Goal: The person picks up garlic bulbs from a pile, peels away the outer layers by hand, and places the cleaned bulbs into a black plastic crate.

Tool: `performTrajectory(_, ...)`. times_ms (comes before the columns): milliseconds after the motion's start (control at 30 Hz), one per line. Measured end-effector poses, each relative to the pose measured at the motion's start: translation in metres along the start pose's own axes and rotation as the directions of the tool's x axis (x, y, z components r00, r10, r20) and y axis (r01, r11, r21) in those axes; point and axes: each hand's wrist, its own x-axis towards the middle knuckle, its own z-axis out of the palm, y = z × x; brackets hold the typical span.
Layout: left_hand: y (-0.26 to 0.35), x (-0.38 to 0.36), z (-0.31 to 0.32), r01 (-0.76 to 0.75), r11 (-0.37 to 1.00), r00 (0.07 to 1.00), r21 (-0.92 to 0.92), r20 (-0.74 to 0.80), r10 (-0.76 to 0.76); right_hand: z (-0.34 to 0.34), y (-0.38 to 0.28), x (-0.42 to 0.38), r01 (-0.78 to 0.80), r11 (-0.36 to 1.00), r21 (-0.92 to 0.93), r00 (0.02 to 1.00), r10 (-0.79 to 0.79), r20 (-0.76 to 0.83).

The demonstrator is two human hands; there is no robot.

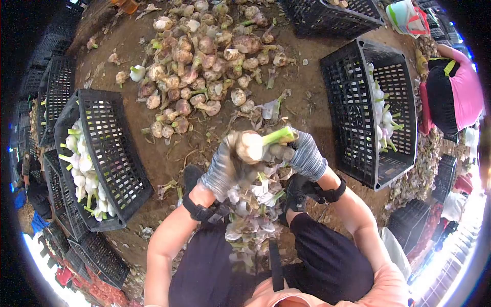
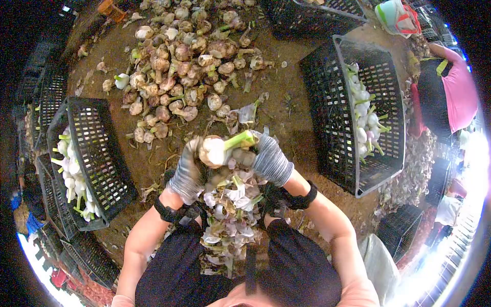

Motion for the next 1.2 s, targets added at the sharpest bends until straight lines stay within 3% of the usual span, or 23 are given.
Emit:
performTrajectory(33, 0.008, 0.0, -0.01, 0.232, 0.961, 0.971, -0.153, 0.102, -0.219, 0.002, 0.002, -0.003, 0.003, 1.0, -0.021, 1.0, -0.003, 0.0)
performTrajectory(133, 0.002, 0.004, -0.004, 0.466, 0.823, 0.884, -0.323, 0.134, -0.448, 0.007, 0.003, -0.008, 0.066, 0.998, 0.01, 0.998, -0.066, -0.001)
performTrajectory(200, -0.021, 0.015, -0.013, 0.19, 0.978, 0.941, 0.082, -0.298, -0.158, 0.007, 0.007, -0.011, -0.025, 0.987, 0.159, 0.999, 0.017, 0.051)
performTrajectory(233, -0.009, 0.016, -0.014, 0.234, 0.945, 0.909, 0.229, -0.397, -0.129, 0.006, 0.002, -0.009, -0.097, 0.975, 0.197, 0.995, 0.095, 0.022)
performTrajectory(267, -0.006, 0.013, -0.009, -0.02, 0.87, 0.891, 0.493, -0.387, 0.239, 0.005, 0.003, -0.008, -0.098, 0.975, 0.197, 0.995, 0.096, 0.018)
performTrajectory(333, 0.008, 0.0, 0.018, -0.254, 0.725, 0.785, 0.64, -0.301, 0.541, 0.004, 0.008, -0.008, -0.194, 0.956, 0.218, 0.972, 0.218, -0.09)
performTrajectory(367, 0.016, -0.005, 0.031, -0.254, 0.723, 0.788, 0.642, -0.296, 0.54, 0.007, 0.011, -0.008, -0.15, 0.979, 0.136, 0.975, 0.169, -0.143)
performTrajectory(400, 0.021, -0.01, 0.041, -0.315, 0.534, 0.803, 0.784, -0.08, 0.591, 0.011, 0.011, -0.007, -0.149, 0.979, 0.14, 0.974, 0.17, -0.148)
performTrajectory(467, 0.015, -0.004, 0.045, -0.39, 0.227, 0.81, 0.892, 0.214, 0.546, 0.019, 0.001, -0.004, 0.166, 0.986, 0.018, 0.939, -0.152, -0.309)
performTrajectory(533, 0.01, 0.002, 0.046, -0.248, 0.416, 0.886, 0.875, 0.031, 0.462, 0.015, 0.006, -0.007, 0.302, 0.929, -0.216, 0.906, -0.35, -0.238)
performTrajectory(600, 0.005, 0.01, 0.032, -0.245, 0.448, 0.899, 0.86, 0.028, 0.438, 0.011, 0.017, -0.011, -0.053, 0.995, 0.084, 0.975, 0.07, -0.212)
performTrajectory(633, 0.006, 0.011, 0.029, -0.24, 0.478, 0.909, 0.845, 0.023, 0.416, 0.008, -0.015, -0.012, -0.092, 0.953, 0.289, 0.972, 0.149, -0.181)
performTrajectory(667, 0.008, 0.009, 0.027, -0.238, 0.478, 0.911, 0.845, 0.023, 0.412, 0.006, -0.008, -0.011, -0.095, 0.952, 0.292, 0.971, 0.152, -0.182)
performTrajectory(733, 0.013, 0.004, 0.027, -0.232, 0.755, 0.964, 0.614, 0.043, 0.262, -0.006, 0.009, -0.004, -0.019, 0.984, 0.175, 0.982, 0.051, -0.183)
performTrajectory(800, 0.017, 0.005, 0.02, -0.293, 0.664, 0.948, 0.688, 0.12, 0.294, -0.015, 0.011, 0.002, -0.022, 0.99, 0.141, 0.986, 0.045, -0.158)
performTrajectory(867, 0.025, 0.003, 0.017, -0.156, 0.809, 0.983, 0.567, 0.166, 0.074, -0.017, 0.012, 0.006, -0.129, 0.973, 0.191, 0.979, 0.156, -0.133)
performTrajectory(933, 0.028, 0.001, 0.019, -0.137, 0.847, 0.983, 0.514, 0.175, 0.053, -0.014, 0.027, 0.008, -0.103, 0.982, 0.158, 0.983, 0.125, -0.136)
performTrajectory(1000, 0.027, 0.002, 0.018, -0.104, 0.97, 0.983, 0.22, 0.173, 0.066, -0.009, 0.04, 0.005, -0.19, 0.931, -0.313, 0.982, 0.183, -0.052)
performTrajectory(1033, 0.023, 0.004, 0.009, -0.124, 0.982, 0.972, 0.145, 0.215, 0.091, -0.003, 0.06, -0.004, 0.076, 0.814, -0.576, 0.99, -0.133, -0.057)
performTrajectory(1067, 0.023, 0.0, 0.012, -0.099, 0.993, 0.987, 0.058, 0.136, 0.09, 0.001, 0.058, -0.012, -0.023, 0.867, -0.498, 0.998, 0.05, 0.041)
performTrajectory(1133, 0.025, -0.003, 0.007, -0.207, 0.951, 0.973, 0.228, 0.154, 0.175, 0.003, 0.054, -0.027, 0.131, 0.93, -0.343, 0.954, -0.024, 0.3)
performTrajectory(1167, 0.024, -0.004, 0.003, -0.243, 0.928, 0.966, 0.282, 0.159, 0.205, -0.003, 0.04, -0.026, 0.137, 0.929, -0.345, 0.951, -0.026, 0.309)
performTrajectory(1200, 0.018, 0.0, -0.006, -0.085, 0.994, 0.993, 0.073, 0.093, 0.078, -0.01, 0.021, -0.027, 0.132, 0.942, -0.309, 0.923, -0.003, 0.386)
